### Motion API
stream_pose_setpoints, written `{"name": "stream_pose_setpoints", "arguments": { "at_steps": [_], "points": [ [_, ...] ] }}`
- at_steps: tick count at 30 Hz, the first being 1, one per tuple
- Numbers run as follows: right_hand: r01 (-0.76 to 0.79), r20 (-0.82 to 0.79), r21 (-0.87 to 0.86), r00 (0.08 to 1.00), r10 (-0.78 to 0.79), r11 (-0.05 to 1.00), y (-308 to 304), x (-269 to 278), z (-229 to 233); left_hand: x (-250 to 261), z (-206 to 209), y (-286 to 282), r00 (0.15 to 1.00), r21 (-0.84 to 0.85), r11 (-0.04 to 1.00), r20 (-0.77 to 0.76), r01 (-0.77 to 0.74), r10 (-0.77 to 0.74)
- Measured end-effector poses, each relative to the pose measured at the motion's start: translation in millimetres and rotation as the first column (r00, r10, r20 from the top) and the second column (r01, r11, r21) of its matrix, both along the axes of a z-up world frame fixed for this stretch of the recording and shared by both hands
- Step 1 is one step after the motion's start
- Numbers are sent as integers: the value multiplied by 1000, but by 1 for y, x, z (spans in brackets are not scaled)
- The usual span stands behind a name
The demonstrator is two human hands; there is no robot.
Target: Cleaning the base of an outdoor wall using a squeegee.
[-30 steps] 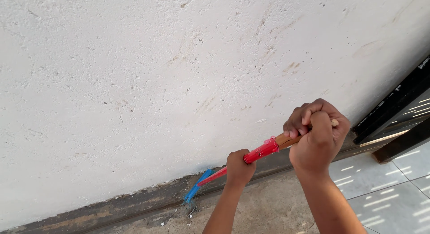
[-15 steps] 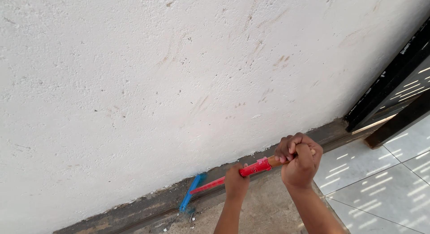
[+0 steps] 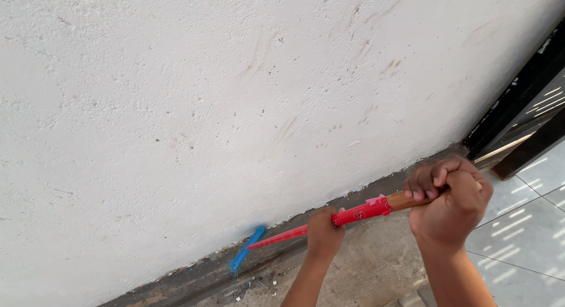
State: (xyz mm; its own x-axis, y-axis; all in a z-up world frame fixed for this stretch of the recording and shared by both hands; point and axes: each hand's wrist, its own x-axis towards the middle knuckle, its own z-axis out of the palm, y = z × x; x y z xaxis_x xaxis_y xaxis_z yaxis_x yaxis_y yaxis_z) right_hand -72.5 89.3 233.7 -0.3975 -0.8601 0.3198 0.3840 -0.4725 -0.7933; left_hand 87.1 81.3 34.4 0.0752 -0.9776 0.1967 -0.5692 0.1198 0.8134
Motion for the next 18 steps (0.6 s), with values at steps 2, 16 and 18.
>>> {"name": "stream_pose_setpoints", "arguments": {
  "at_steps": [2,16,18],
  "points": [
    [43,-63,-68,997,-48,997,6,-9,11,-24,10,-8,998,-8,999,-49,44,-44],
    [-85,35,58,996,83,995,13,19,-106,27,-95,26,998,132,989,-10,-64,66],
    [-89,105,105,991,78,990,13,19,-109,39,-96,33,993,172,979,63,-111,102]
  ]
}}
